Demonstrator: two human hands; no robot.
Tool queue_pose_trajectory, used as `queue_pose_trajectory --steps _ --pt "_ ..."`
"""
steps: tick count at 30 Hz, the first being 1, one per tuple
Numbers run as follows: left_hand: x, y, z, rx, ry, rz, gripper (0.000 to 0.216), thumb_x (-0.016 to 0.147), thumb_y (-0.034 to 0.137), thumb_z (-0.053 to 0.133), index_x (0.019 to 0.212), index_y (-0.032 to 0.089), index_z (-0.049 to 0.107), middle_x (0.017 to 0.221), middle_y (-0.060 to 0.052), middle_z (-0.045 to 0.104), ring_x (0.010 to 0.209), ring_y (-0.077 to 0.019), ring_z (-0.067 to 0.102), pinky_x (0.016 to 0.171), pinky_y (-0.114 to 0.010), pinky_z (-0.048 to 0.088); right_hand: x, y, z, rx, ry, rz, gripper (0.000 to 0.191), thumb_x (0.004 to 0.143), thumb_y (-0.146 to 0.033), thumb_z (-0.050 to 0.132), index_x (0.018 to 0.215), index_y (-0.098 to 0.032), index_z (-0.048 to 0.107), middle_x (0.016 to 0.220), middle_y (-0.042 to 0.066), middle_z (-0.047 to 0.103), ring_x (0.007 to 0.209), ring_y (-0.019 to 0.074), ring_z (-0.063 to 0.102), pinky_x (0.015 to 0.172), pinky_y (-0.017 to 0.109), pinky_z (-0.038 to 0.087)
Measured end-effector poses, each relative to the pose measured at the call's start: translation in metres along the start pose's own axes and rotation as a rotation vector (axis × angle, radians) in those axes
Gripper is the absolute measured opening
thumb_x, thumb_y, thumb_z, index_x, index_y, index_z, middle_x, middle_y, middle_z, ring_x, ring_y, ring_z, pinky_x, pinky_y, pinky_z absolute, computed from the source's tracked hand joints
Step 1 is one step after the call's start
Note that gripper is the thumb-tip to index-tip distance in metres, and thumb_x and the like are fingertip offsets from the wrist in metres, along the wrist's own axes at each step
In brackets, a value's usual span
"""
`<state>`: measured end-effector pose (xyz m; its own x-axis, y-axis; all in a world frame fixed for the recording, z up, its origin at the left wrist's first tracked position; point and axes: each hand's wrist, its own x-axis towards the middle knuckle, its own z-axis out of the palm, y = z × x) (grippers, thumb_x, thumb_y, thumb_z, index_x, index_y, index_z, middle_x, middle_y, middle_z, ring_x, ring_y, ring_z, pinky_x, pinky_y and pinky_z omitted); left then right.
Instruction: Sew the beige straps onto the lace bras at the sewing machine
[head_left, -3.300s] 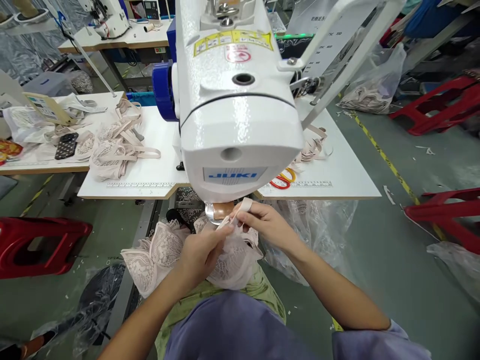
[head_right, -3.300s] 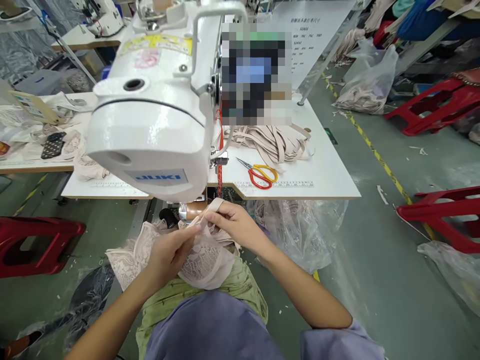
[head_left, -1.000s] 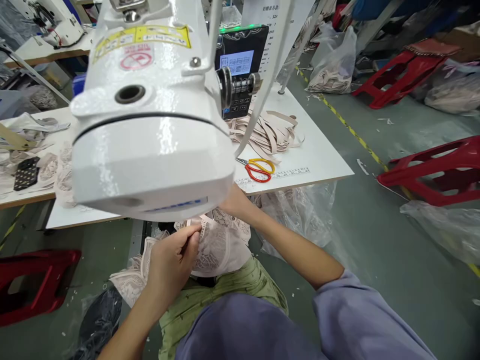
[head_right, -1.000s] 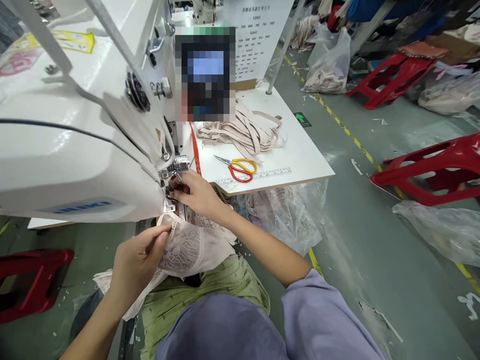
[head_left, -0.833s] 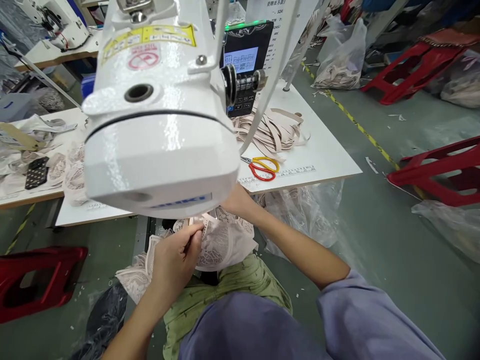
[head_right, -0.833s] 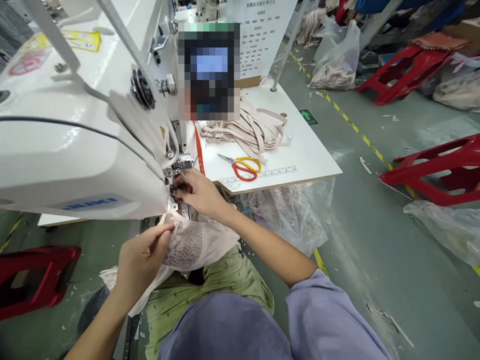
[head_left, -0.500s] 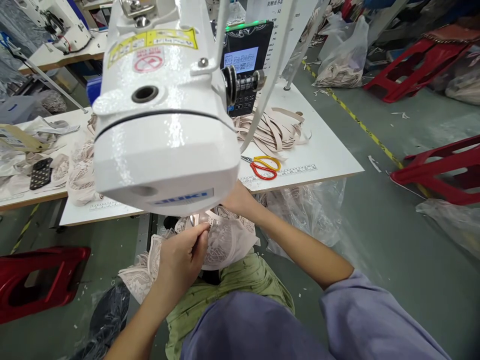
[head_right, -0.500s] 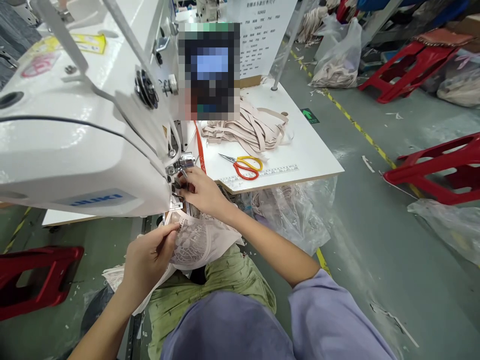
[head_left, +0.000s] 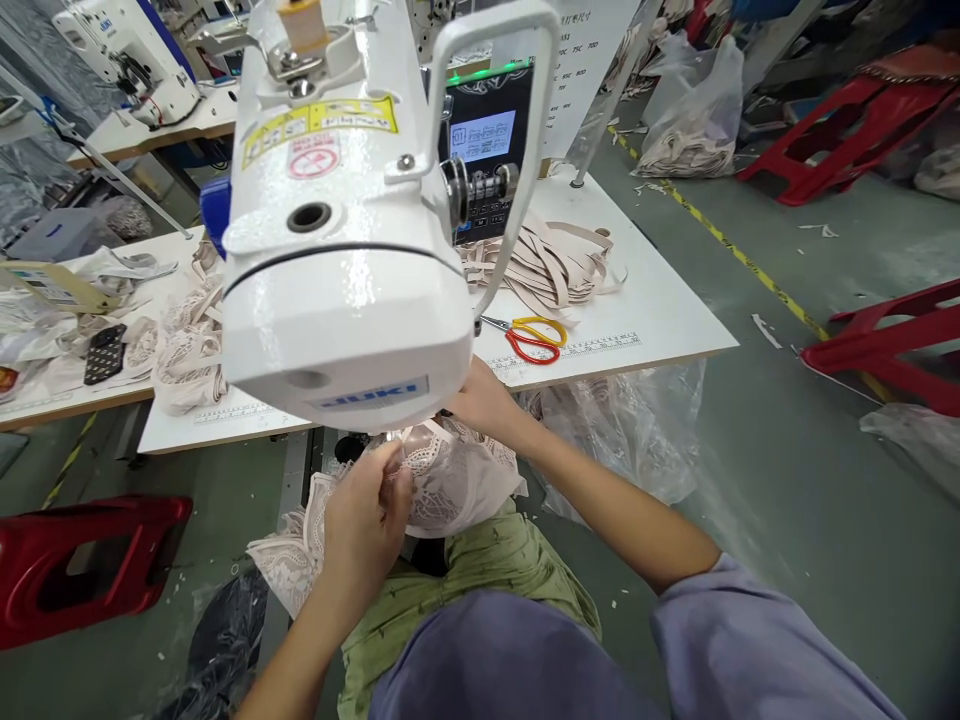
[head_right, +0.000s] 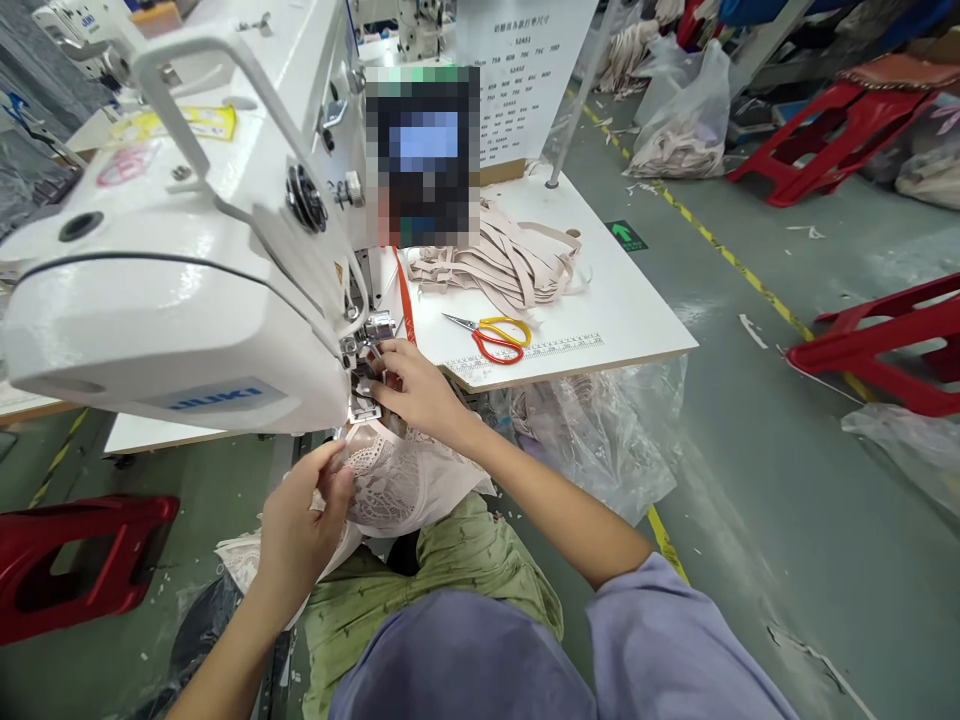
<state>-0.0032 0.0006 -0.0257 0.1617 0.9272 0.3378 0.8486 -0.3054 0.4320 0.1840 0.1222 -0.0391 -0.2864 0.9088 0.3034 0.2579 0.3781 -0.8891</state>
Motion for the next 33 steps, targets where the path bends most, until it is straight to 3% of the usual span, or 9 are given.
queue_pose_trajectory --steps 3,7,13,33 --pt "-0.002 0.013 0.008 0.103 0.151 0.094 0.037 0.093 0.028 0.059 0.126 0.012 0.058 0.118 -0.018 0.066 0.111 -0.0298 0.061 0.095 -0.042 0.047 -0.002 0.002 0.002 0.005 -0.001 0.014 0.012 0.083 -0.028 0.058 0.086 -0.019 0.065 0.107 0.007 0.065 0.087 0.02 0.06 0.078 0.034 0.049" --pt "-0.003 0.035 0.022 0.221 0.097 0.128 0.052 0.091 0.033 0.062 0.138 0.013 0.052 0.133 -0.019 0.059 0.12 -0.034 0.053 0.103 -0.048 0.039 -0.002 0.003 0.005 -0.039 0.006 0.03 0.01 0.082 -0.026 0.055 0.075 -0.02 0.058 0.091 0.005 0.061 0.079 0.0189 0.055 0.074 0.034 0.048" --pt "-0.005 0.033 0.028 0.238 0.071 0.128 0.053 0.092 0.031 0.062 0.14 0.013 0.053 0.134 -0.02 0.055 0.121 -0.0343 0.051 0.103 -0.048 0.04 0.0 0.001 0.008 -0.072 0.033 0.047 0.006 0.079 -0.019 0.052 0.074 -0.023 0.052 0.088 0.004 0.055 0.08 0.0197 0.054 0.074 0.035 0.049" --pt "0.003 0.034 0.03 0.238 0.076 0.106 0.051 0.092 0.031 0.062 0.14 0.017 0.054 0.128 -0.02 0.053 0.121 -0.0345 0.049 0.103 -0.05 0.038 0.004 0.011 0.013 -0.087 0.072 0.052 0.008 0.079 -0.019 0.053 0.083 -0.025 0.057 0.091 0.005 0.057 0.09 0.0238 0.053 0.083 0.04 0.05"
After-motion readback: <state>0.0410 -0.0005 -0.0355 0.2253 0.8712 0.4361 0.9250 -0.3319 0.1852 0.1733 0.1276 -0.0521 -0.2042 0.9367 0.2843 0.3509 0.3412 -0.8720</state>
